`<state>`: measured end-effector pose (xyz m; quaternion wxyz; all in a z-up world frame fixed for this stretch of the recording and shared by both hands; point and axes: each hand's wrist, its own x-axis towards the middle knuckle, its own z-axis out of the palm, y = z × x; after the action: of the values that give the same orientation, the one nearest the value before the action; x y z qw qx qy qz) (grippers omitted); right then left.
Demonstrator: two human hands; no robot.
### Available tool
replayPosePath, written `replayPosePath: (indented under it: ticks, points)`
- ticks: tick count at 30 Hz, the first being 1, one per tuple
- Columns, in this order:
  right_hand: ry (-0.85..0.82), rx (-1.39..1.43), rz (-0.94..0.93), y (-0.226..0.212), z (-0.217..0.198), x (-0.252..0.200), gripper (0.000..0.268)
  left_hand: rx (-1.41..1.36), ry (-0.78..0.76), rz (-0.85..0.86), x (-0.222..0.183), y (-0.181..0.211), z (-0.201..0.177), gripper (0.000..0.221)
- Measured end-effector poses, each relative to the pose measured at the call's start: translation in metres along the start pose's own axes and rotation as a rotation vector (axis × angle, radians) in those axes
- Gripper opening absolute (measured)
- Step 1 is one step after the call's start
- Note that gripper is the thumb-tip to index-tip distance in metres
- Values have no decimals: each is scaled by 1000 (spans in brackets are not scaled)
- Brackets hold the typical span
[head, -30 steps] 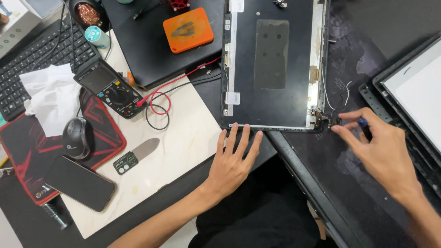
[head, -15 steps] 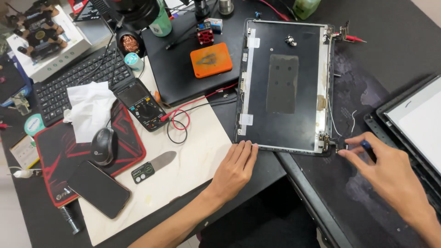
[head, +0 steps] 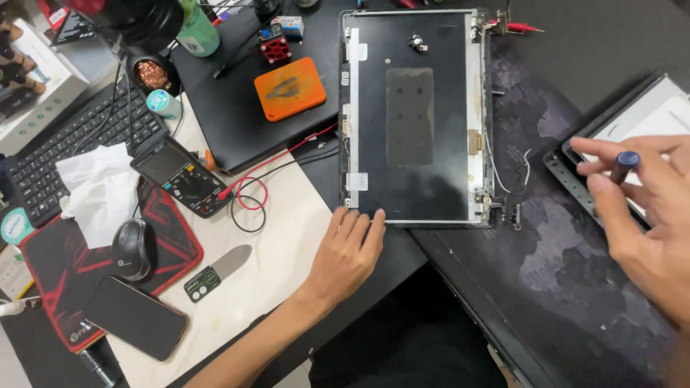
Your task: Replacing or repairing a laptop screen assembly and internal components.
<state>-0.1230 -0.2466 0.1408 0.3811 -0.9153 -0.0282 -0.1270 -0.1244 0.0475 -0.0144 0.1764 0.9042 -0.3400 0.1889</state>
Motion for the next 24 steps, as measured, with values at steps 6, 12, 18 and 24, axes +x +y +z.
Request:
replayPosePath:
  ticks: [6,12,18,24]
  points:
    - [123,17,-165,45,-14,-12,10,-11,185,-72,94,-39,9,18]
    - [183,28,-56,42,-14,-17,9,43,187,-114,174,-114,83,6]
    - [219,340,-107,42,-11,-11,14,198,162,-106,190,-124,100,13]
    - [163,391,-101,48,-3,-1,14,434,31,-45,196,-120,102,24]
